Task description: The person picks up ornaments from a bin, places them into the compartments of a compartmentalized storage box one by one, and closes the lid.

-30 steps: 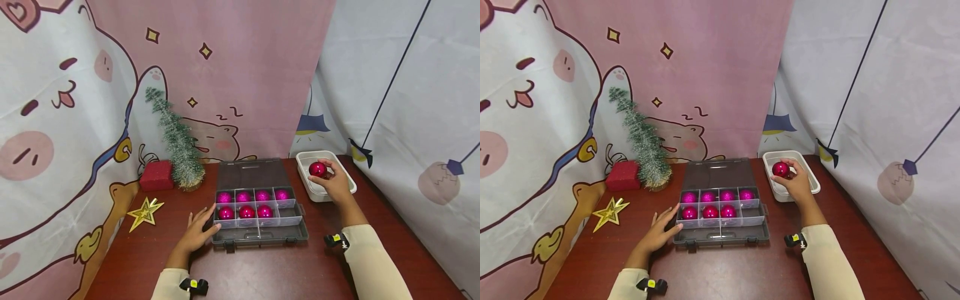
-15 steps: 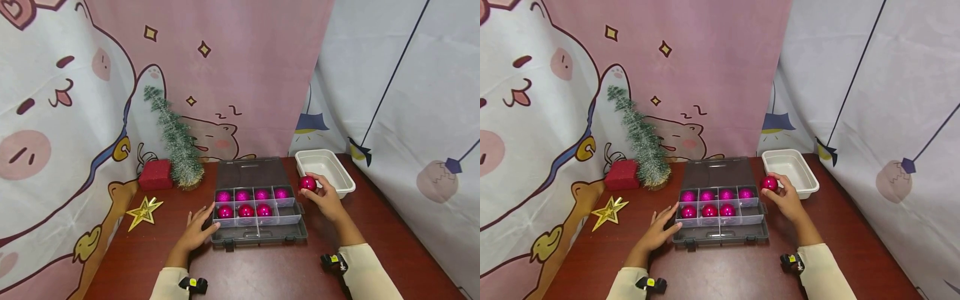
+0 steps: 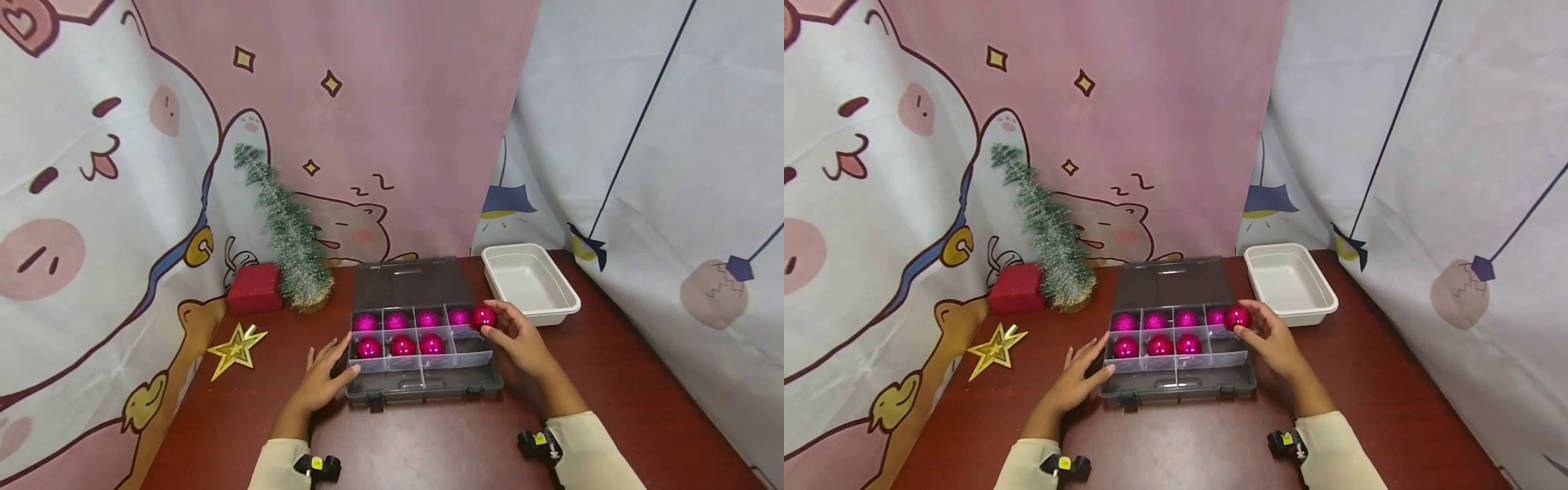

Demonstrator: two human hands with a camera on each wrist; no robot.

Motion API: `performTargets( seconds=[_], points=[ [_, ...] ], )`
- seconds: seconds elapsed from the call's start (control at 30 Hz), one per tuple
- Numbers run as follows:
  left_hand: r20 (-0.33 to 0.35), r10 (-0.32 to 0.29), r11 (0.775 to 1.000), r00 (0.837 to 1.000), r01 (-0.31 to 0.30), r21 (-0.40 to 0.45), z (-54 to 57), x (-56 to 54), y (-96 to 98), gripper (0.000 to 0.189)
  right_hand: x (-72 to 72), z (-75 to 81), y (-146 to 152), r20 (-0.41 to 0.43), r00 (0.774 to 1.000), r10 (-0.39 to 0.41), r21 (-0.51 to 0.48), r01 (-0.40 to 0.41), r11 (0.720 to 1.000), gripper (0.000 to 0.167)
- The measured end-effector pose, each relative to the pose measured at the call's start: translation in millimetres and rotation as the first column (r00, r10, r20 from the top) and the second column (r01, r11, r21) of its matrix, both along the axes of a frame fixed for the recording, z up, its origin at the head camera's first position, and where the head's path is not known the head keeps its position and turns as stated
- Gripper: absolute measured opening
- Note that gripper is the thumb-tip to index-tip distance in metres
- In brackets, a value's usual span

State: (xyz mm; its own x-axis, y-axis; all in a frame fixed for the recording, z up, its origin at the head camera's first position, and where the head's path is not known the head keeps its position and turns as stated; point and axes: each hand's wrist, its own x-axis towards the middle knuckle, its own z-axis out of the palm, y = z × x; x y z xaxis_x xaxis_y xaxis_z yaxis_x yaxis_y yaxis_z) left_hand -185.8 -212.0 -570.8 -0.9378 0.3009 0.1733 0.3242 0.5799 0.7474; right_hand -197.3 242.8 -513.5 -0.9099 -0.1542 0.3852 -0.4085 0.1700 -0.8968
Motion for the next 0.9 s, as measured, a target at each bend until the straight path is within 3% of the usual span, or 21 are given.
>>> performTargets(
  seconds=[0.07,0.2,0.3,0.53,0.9],
  points=[
    [-0.019,0.003,1.0,1.0,-0.003,0.002,-0.9,1.6,0.0,0.077,1.5,-2.4,-2.2,0.003,1.0,-0.018,0.03,0.018,0.999,0.049],
    [0.007,0.019,0.999,1.0,-0.019,-0.027,9.1,7.6,2.1,0.077,1.2,-8.6,-6.3,0.015,1.0,-0.017,0.057,0.016,0.998,0.046],
    [0.018,0.022,0.999,1.0,-0.021,-0.046,8.1,7.9,2.3,0.077,0.1,-11.2,-7.7,0.026,1.0,-0.015,0.073,0.013,0.997,0.043],
    [-0.041,0.016,1.0,0.999,-0.016,-0.006,2.1,4.8,2.4,0.078,-1.3,-17.0,-6.6,0.046,0.999,-0.012,0.118,0.006,0.993,0.042],
    [0.06,0.011,0.998,0.998,-0.007,-0.058,8.7,-1.0,1.5,0.078,-4.2,-27.2,-5.5,0.065,0.998,-0.003,0.149,-0.006,0.989,0.038]
  ],
)
